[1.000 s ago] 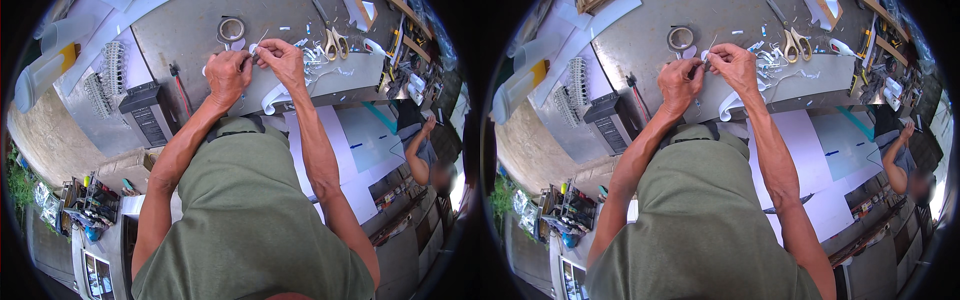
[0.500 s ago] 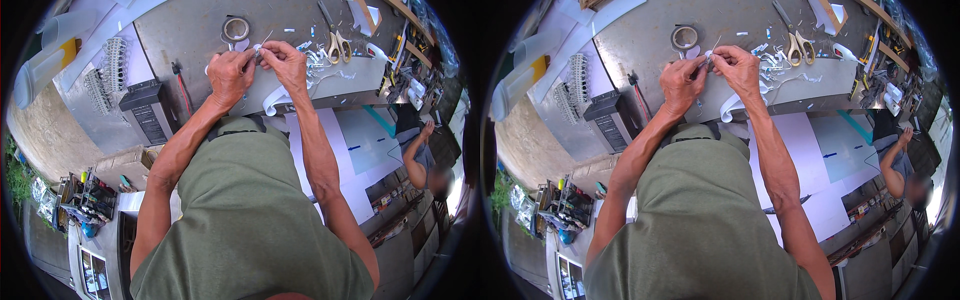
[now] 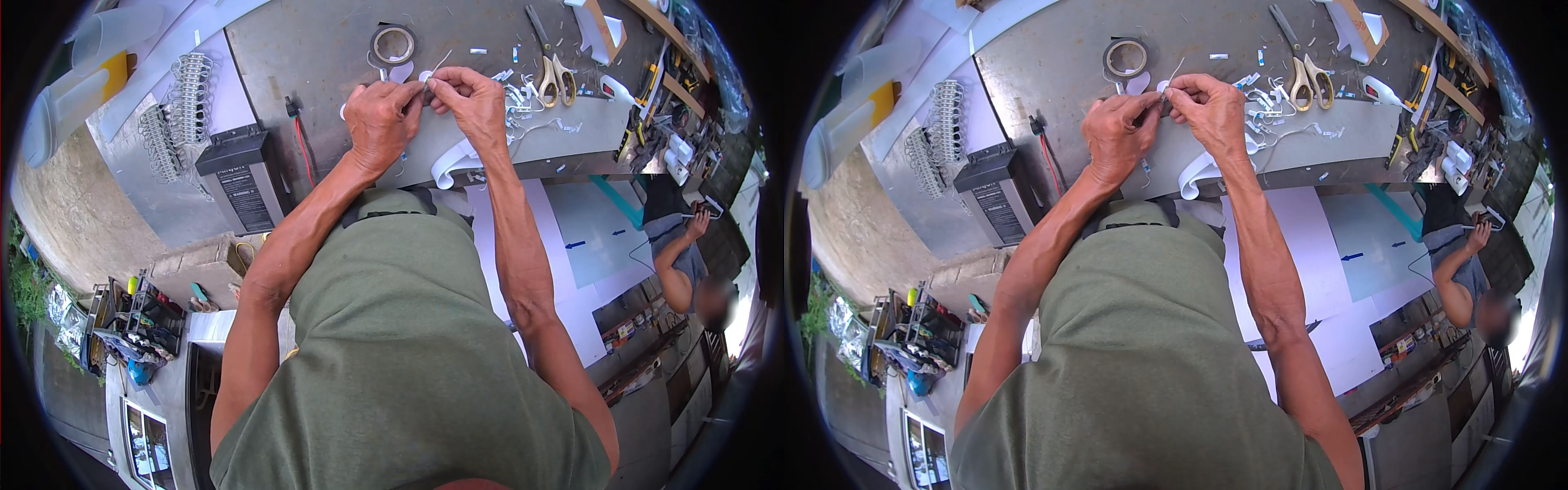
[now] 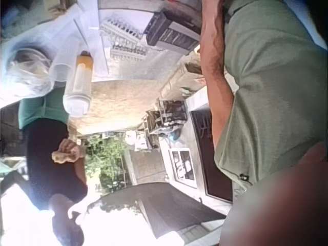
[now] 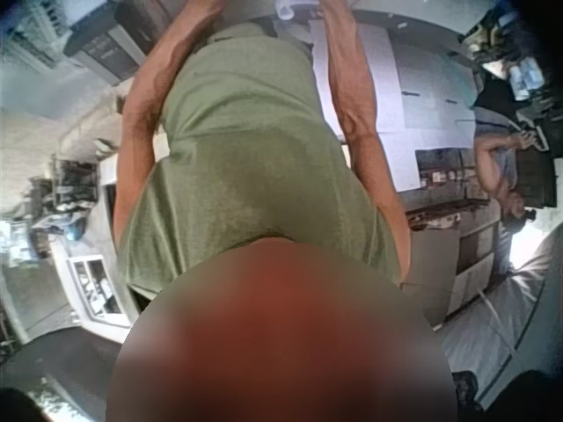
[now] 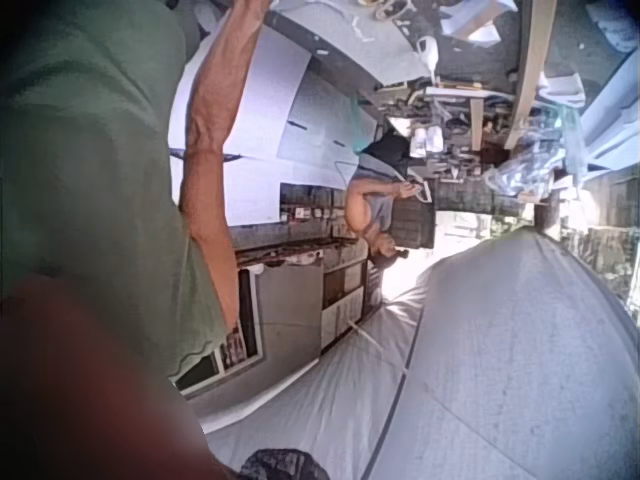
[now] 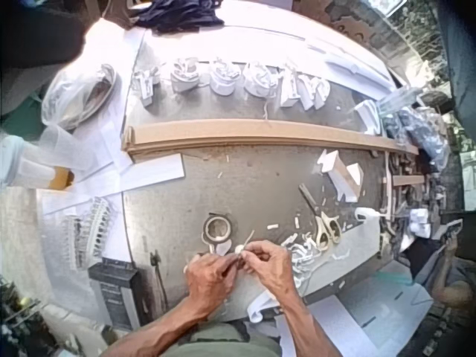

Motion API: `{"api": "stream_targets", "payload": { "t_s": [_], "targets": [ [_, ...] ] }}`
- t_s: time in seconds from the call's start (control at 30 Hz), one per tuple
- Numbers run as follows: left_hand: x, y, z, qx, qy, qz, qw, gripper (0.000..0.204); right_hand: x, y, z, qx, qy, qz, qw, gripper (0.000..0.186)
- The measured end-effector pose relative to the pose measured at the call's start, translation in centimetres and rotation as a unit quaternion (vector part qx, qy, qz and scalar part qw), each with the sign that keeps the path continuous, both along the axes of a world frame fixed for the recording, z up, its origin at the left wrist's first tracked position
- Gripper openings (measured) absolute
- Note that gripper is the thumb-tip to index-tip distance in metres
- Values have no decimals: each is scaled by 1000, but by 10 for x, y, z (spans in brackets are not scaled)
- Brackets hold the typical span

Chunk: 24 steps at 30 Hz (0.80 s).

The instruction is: The recorder is weeding and prepping small vinyl lettering or components on a workbench.

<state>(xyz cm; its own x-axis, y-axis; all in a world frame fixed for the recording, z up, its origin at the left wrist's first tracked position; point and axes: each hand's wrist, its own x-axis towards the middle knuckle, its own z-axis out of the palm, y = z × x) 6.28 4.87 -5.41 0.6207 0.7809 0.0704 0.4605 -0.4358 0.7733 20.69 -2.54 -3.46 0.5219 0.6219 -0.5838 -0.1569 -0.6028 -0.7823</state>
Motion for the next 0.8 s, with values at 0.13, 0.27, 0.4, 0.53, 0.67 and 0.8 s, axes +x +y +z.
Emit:
{"api": "stream_targets", "payload": {
  "t_s": [0.13,0.27,0.4,0.53,0.67,0.8],
  "targets": [
    [0,0,0,-7,-14,-2,1000,14,4,2,3,-3,15,15,1000,15],
    [2,1,3,-17,-11,1,1000,14,9,6,3,-28,20,39,999,14],
    [1,1,3,-20,-9,0,1000,13,10,7,4,-38,28,45,998,15],
    [0,2,4,-27,1,-5,1000,12,10,6,3,-34,31,41,998,14],
    [1,3,5,-30,11,-12,999,12,9,1,2,-8,47,44,998,12],
    [0,4,3,-37,11,-11,999,17,8,-5,0,8,69,54,996,19]
  ]
}}
